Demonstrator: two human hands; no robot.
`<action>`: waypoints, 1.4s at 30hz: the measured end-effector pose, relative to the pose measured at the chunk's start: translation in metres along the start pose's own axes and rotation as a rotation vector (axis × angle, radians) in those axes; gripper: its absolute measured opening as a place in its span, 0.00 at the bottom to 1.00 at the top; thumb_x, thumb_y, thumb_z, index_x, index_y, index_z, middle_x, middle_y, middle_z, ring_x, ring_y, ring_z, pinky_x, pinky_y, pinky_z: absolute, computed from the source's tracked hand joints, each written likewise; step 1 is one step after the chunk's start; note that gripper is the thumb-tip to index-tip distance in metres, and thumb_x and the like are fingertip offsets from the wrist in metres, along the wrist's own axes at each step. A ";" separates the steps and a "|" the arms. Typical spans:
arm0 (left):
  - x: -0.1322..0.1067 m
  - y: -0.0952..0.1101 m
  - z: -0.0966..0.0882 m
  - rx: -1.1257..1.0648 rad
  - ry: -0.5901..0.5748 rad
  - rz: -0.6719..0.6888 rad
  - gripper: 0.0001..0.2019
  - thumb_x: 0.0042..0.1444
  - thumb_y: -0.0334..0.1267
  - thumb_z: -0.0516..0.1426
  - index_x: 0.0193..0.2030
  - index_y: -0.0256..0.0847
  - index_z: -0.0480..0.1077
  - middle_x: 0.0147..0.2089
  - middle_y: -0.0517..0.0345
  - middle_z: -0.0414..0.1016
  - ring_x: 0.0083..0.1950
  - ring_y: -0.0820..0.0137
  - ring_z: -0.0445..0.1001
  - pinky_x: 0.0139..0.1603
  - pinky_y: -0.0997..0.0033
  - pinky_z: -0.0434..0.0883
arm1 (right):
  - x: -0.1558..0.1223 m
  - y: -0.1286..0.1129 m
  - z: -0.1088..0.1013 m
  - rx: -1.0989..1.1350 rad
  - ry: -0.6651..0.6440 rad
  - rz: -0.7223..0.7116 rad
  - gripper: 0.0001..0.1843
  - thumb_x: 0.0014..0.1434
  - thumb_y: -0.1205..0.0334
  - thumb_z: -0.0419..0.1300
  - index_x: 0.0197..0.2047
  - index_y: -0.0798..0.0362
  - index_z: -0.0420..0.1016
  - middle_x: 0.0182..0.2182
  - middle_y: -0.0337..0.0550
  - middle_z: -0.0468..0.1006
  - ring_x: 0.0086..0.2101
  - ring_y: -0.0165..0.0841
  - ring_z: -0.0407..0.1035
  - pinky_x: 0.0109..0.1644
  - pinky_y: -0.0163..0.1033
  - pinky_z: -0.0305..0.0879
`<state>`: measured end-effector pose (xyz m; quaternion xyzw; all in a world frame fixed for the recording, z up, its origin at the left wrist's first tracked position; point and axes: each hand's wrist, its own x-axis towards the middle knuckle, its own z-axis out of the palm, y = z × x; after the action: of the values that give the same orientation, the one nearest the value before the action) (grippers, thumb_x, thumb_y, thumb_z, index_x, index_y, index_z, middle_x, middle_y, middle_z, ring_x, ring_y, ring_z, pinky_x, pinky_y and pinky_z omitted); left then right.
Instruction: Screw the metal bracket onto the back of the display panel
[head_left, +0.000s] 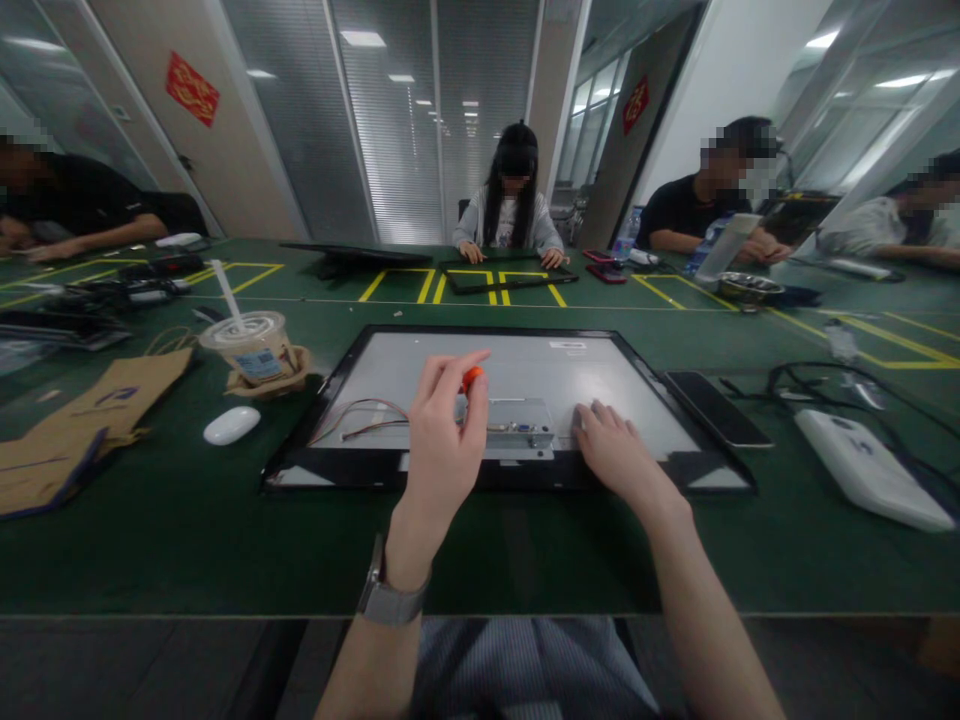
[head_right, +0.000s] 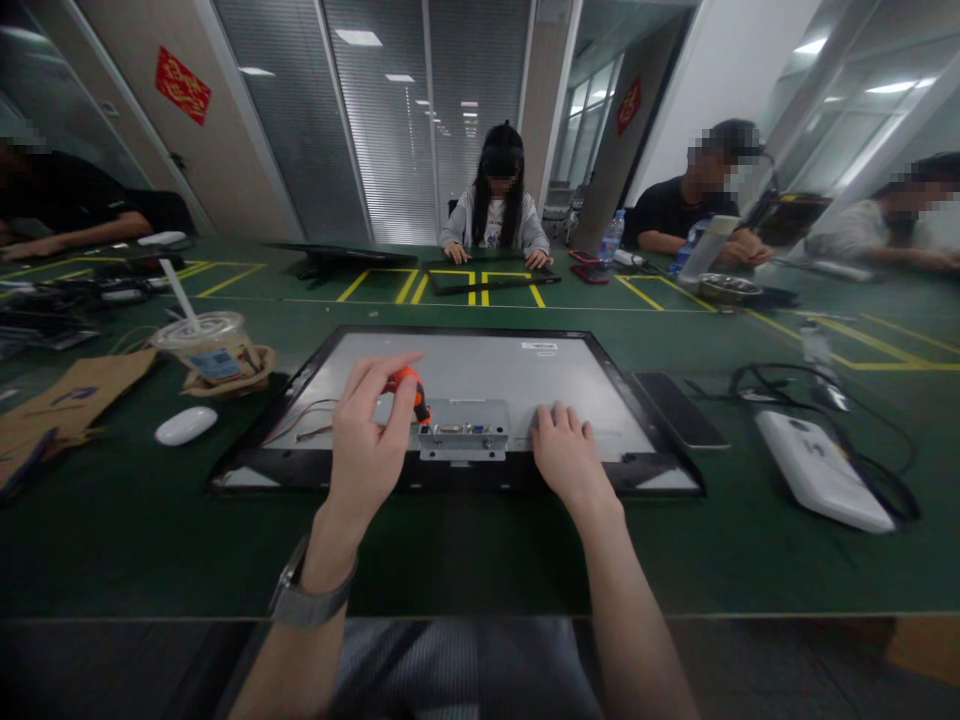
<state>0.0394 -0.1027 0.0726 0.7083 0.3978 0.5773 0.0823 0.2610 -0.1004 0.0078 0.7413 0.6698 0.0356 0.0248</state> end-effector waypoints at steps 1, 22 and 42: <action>0.000 0.000 0.000 0.000 0.000 0.000 0.12 0.65 0.29 0.51 0.51 0.39 0.70 0.44 0.54 0.71 0.43 0.71 0.72 0.42 0.71 0.73 | 0.000 0.000 0.000 -0.001 0.002 0.000 0.23 0.70 0.64 0.41 0.63 0.62 0.63 0.63 0.65 0.63 0.61 0.50 0.59 0.60 0.55 0.59; 0.000 0.002 -0.001 0.000 -0.013 0.003 0.11 0.65 0.30 0.50 0.48 0.40 0.72 0.44 0.53 0.72 0.43 0.71 0.72 0.42 0.70 0.73 | 0.000 0.001 0.003 -0.004 0.029 -0.006 0.22 0.70 0.64 0.42 0.62 0.61 0.64 0.63 0.64 0.63 0.62 0.51 0.59 0.60 0.55 0.59; 0.000 0.004 -0.001 -0.027 -0.038 0.013 0.12 0.65 0.29 0.49 0.47 0.40 0.73 0.43 0.54 0.72 0.43 0.70 0.72 0.42 0.69 0.71 | 0.001 0.001 0.002 0.005 0.016 -0.009 0.23 0.70 0.64 0.42 0.63 0.62 0.62 0.63 0.64 0.63 0.61 0.51 0.59 0.60 0.55 0.60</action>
<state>0.0402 -0.1058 0.0759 0.7205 0.3839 0.5695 0.0957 0.2627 -0.0992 0.0059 0.7380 0.6734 0.0397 0.0178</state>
